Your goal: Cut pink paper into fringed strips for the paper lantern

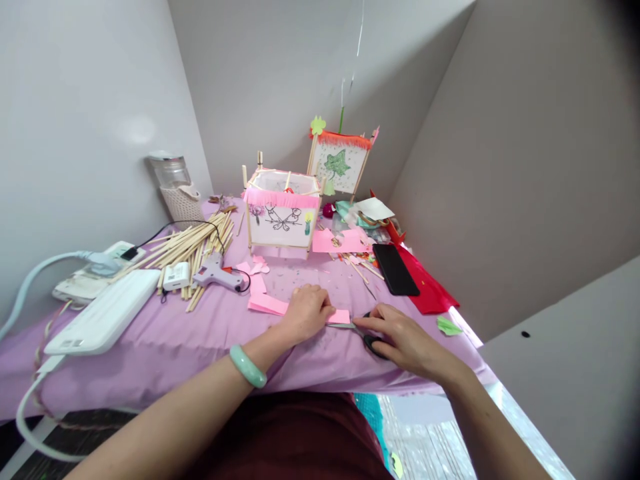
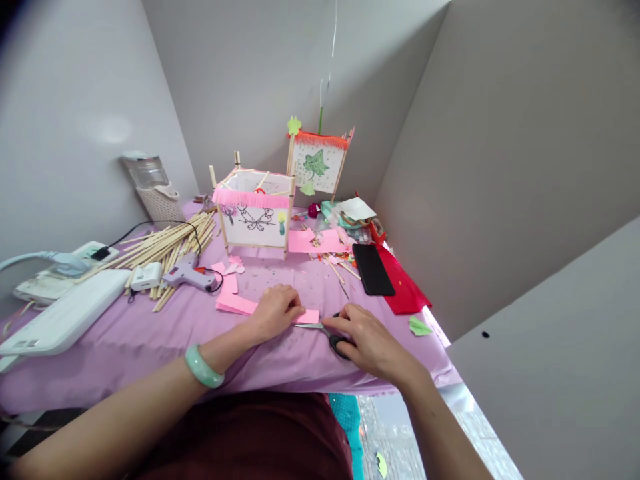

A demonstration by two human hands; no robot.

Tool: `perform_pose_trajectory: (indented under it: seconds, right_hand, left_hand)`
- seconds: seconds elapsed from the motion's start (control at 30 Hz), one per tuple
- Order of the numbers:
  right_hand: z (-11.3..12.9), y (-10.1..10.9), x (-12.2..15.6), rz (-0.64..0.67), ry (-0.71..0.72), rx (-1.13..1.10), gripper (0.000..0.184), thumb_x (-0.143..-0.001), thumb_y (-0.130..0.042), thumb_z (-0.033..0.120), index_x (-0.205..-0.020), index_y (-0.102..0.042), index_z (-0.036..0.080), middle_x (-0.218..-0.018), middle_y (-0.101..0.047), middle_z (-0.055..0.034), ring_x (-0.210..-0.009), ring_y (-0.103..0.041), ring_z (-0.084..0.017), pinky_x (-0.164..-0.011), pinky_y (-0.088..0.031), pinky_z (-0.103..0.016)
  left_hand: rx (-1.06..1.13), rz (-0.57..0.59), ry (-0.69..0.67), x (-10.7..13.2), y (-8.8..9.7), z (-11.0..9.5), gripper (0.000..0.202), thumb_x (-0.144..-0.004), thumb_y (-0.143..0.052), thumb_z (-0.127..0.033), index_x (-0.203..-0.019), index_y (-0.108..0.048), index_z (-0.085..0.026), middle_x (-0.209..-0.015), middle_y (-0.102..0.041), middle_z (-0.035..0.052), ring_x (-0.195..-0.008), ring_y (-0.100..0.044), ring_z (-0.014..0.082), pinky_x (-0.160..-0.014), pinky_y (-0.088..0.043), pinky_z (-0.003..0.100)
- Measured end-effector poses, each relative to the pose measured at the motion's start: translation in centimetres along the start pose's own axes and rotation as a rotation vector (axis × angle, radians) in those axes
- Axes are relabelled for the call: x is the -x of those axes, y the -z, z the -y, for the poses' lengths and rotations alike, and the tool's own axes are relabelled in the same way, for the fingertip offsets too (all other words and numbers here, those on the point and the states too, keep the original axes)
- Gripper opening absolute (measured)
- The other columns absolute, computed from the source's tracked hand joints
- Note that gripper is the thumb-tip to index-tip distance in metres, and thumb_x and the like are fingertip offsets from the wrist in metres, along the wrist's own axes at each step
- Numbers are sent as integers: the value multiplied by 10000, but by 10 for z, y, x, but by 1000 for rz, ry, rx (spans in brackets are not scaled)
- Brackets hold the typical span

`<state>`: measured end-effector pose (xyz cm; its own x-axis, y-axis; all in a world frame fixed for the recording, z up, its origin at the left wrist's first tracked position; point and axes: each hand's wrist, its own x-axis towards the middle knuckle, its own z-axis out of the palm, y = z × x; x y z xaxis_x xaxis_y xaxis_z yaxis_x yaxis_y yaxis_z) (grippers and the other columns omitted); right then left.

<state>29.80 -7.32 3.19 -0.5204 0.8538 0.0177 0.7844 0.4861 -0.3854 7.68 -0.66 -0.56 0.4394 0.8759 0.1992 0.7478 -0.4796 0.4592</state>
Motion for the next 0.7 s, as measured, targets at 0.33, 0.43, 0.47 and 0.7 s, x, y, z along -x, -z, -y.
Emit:
perform_pose_trajectory:
  seconds: [0.33,0.43,0.47,0.7]
  right_hand:
    - [4,-3,14,-17,-56,-35,426,-841,-525,151,-1232,-607,298,-940,-512,-45,-876,-532,-178,-805,-446,-322]
    - [5,-5,9,-24,-56,-36,450,-830,-535,144,-1242,-601,312,-946,-517,-43,-881,-534,-178,-811,-443,-323]
    - [5,-5,8,-23,-51,-37,464,-824,-538,135,-1247,-599,314,-949,-519,-42,-885,-534,-178,-817,-442,-323]
    - [7,-2,12,10,-42,-66,463,-826,-523,125,-1241,-603,314,-927,-512,-39,-865,-531,-173,-799,-449,-314]
  left_hand:
    - [-4,14,7,0,0,0,106,-805,-561,-244,-722,-595,-186,-836,-643,43,-875,-560,217,-797,-378,360]
    - [7,18,5,0,0,1,114,-807,-563,-258,-723,-592,-187,-836,-640,41,-866,-557,214,-787,-375,357]
    - [8,19,6,0,0,1,112,-805,-565,-258,-724,-592,-187,-838,-639,42,-865,-556,213,-783,-375,355]
    - [1,40,-9,0,0,1,113,-796,-579,-264,-716,-590,-186,-852,-647,41,-893,-554,220,-801,-366,370]
